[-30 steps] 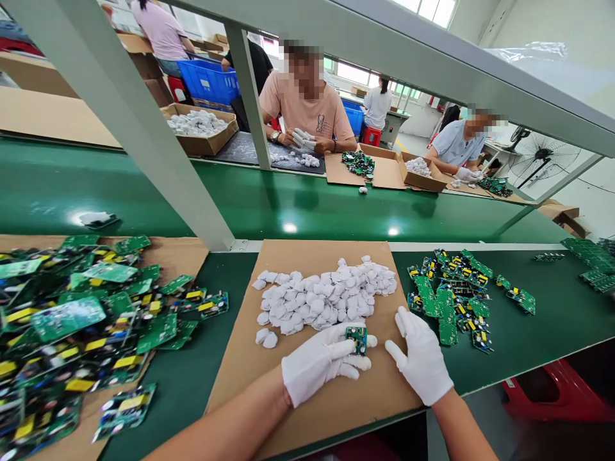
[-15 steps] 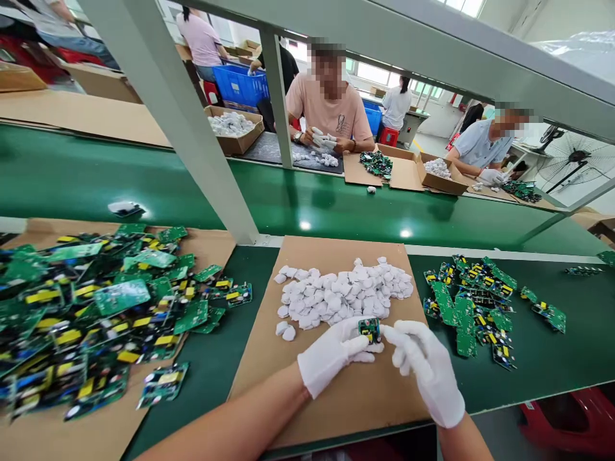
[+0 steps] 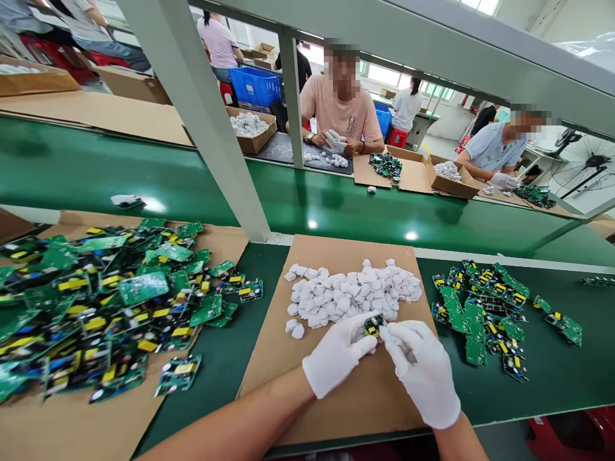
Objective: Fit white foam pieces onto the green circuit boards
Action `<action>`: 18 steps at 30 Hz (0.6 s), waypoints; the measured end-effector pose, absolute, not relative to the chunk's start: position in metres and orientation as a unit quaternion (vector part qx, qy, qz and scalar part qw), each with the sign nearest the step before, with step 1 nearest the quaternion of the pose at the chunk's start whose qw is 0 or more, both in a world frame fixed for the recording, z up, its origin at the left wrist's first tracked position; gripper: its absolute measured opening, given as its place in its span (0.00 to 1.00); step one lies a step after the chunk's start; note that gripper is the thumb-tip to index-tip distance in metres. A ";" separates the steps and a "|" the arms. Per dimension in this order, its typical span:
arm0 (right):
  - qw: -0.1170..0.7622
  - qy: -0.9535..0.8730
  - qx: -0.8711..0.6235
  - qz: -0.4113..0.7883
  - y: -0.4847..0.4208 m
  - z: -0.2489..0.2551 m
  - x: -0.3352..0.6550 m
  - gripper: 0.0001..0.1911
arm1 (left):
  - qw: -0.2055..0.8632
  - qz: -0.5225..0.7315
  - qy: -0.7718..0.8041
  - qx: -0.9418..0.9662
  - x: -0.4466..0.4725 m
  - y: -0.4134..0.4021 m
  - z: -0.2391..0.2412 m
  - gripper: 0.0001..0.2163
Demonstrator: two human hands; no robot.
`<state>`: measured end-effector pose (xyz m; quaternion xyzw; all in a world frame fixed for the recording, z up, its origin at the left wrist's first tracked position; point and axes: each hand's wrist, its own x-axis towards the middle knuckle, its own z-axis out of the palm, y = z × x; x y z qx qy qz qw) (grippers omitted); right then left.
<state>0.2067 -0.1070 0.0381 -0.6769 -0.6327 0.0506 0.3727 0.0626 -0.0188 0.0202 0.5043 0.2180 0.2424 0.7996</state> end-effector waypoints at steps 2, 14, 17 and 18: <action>0.378 -0.629 -0.678 0.048 -0.106 0.039 0.208 0.07 | 0.796 0.234 0.213 0.517 0.063 -0.018 0.020 0.22; 0.289 -0.662 -0.688 -0.072 -0.099 0.038 0.197 0.07 | 0.748 0.252 0.256 0.558 0.059 -0.020 0.024 0.24; 0.315 -0.680 -0.661 0.046 -0.096 0.045 0.203 0.10 | 0.801 0.225 0.238 0.501 0.059 -0.017 0.031 0.22; 0.324 -0.678 -0.656 0.075 -0.096 0.048 0.206 0.14 | 0.817 0.218 0.229 0.482 0.059 -0.016 0.034 0.22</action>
